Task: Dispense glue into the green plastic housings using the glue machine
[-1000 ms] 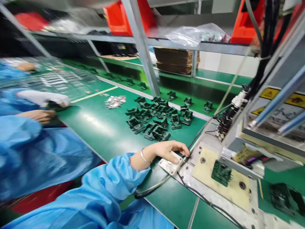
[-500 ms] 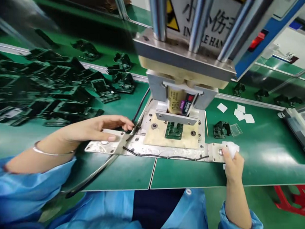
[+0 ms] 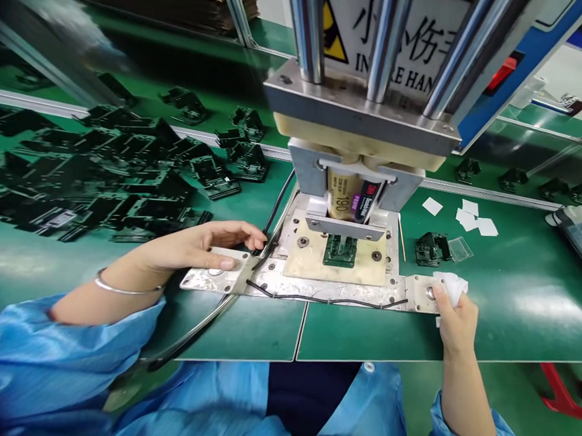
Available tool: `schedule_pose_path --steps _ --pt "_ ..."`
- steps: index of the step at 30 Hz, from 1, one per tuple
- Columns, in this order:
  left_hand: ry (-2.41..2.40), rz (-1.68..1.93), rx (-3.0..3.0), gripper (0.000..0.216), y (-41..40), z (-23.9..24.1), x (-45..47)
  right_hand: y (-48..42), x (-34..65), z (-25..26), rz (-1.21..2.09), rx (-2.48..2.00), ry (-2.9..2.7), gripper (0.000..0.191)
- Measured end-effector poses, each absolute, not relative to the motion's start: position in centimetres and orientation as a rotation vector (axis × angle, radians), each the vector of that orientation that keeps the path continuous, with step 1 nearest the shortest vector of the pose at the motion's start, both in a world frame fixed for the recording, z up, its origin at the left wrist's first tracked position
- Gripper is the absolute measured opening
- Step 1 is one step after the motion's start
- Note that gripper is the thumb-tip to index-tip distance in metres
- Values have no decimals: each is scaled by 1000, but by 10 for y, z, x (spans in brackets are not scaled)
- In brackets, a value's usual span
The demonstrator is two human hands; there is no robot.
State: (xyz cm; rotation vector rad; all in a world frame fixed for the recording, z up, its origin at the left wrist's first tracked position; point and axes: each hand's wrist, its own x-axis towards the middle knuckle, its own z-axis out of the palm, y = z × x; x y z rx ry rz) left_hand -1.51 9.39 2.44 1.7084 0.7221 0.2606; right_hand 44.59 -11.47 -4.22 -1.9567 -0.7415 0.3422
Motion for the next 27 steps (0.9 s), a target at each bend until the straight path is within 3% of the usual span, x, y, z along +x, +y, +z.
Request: schedule_pose_path --steps 14,27 --pt "703 268 1653 61 95 17 -19 -115 449 -49 302 -1808 -826 54" --pt "684 283 1713 50 99 14 -23 -116 448 -47 301 -1797 -873 50"
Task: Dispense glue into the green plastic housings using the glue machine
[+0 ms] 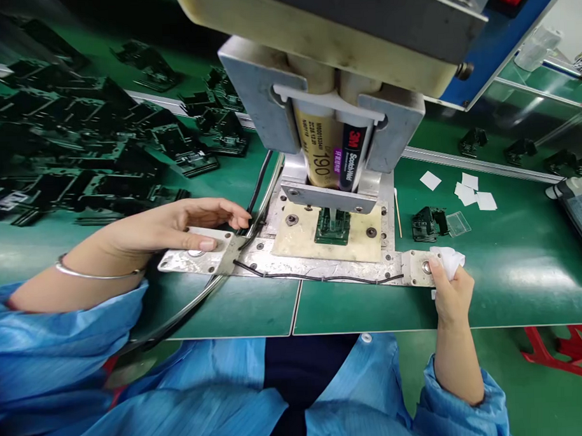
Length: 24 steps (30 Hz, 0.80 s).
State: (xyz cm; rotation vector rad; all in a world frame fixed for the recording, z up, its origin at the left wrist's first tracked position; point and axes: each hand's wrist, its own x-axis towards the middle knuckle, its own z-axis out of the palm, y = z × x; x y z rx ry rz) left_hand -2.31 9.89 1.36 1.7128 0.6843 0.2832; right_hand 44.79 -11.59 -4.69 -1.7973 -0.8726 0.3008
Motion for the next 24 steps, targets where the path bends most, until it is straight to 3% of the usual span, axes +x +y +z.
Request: schedule_pose_path --steps 13,24 --pt "708 289 1699 69 97 15 -21 -114 443 -40 283 -1796 -845 49" --pt "763 275 1663 69 95 20 -18 -112 441 -34 281 -1771 -847 48"
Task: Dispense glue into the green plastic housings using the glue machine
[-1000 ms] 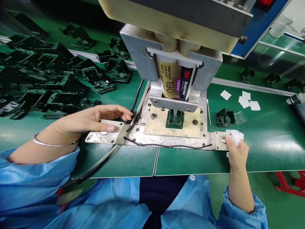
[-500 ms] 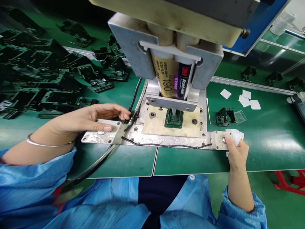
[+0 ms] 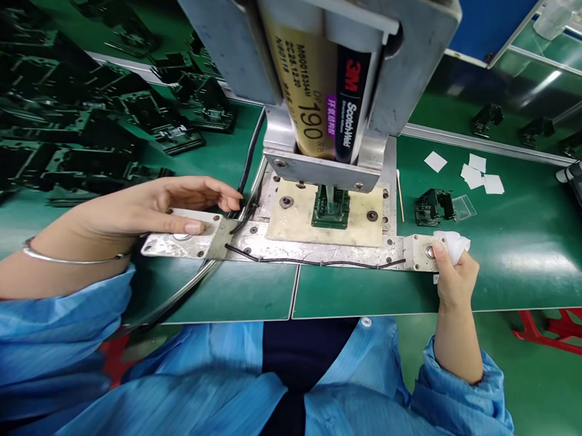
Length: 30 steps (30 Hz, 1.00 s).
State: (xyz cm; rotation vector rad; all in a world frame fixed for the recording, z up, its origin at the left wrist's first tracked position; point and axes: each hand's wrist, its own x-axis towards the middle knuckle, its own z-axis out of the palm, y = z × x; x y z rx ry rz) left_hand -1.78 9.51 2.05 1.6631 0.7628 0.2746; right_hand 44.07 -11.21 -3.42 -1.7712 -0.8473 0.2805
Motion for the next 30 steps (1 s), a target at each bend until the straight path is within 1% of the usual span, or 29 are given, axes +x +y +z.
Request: schedule_pose_path --steps 7,13,20,26,30 --pt "757 260 1712 72 95 21 -18 -112 440 -35 263 -1794 -898 48" --pt "895 186 1755 74 100 16 -28 -108 435 -32 283 -1821 -923 50" --pt "892 175 1741 82 99 18 -25 -112 442 -38 283 -1789 -922 45" --pt "765 251 1726 72 97 19 -21 -113 444 -41 271 -1800 -901 49" --pt "750 266 1710 72 96 20 -19 -112 442 -39 289 -1782 -870 51"
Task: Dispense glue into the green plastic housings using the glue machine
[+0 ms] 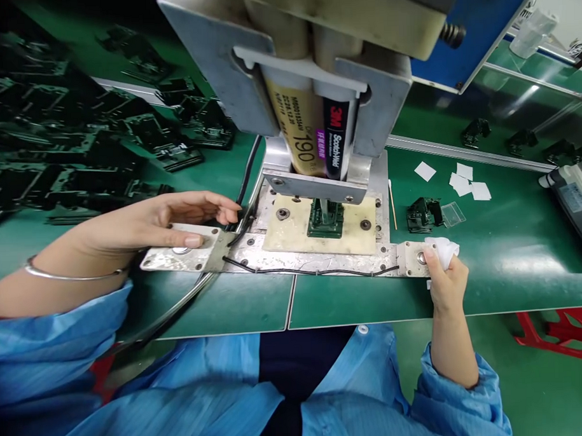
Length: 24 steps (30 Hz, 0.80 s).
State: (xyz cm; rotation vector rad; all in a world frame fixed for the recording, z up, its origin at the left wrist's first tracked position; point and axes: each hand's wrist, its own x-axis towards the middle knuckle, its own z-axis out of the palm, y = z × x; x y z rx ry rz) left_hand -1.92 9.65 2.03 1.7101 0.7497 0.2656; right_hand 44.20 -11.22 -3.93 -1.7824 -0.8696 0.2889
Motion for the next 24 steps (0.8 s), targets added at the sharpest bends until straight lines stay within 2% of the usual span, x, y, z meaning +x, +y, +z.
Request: schedule_pose_path --steps 24 --pt "780 222 1744 75 96 20 -19 -112 442 -38 325 -1767 -841 49"
